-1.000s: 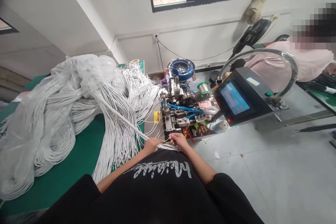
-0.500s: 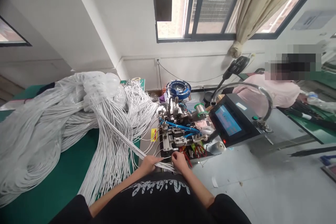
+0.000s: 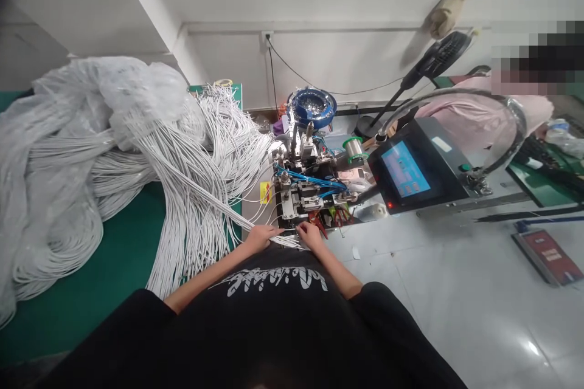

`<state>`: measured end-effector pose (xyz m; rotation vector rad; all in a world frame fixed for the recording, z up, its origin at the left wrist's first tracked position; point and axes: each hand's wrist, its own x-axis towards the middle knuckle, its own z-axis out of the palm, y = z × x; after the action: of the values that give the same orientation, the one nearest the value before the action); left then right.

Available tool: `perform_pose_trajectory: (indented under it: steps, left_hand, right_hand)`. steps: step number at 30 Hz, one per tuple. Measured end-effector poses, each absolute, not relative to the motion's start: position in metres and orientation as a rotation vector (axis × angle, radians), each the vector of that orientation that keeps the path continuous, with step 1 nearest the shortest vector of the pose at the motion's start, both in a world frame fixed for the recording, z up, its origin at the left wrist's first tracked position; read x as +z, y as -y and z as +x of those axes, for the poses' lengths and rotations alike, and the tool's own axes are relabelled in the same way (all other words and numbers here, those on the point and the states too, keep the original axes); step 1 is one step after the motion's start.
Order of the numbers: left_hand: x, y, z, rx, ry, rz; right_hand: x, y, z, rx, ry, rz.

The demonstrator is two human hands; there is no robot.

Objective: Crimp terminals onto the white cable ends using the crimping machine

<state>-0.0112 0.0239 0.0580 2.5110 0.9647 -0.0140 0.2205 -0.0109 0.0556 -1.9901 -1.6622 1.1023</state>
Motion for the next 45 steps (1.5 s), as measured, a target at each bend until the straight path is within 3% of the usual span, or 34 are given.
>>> perform_pose_trajectory:
  steps: [15, 34, 45]
  left_hand:
    - [0.059, -0.021, -0.008, -0.177, -1.088, 2.526]
    - [0.031, -0.019, -0.026, 0.186, -1.034, 2.661]
    - [0.06, -0.022, -0.008, -0.215, -0.959, 2.794]
  right_hand:
    - [0.046, 0.004, 0.213, 1.165, 1.616, -1.93]
    - [0.018, 0.02, 0.218, 1.299, 1.285, -2.192]
    - [0.002, 0.083, 0.247, 1.383, 0.646, -2.0]
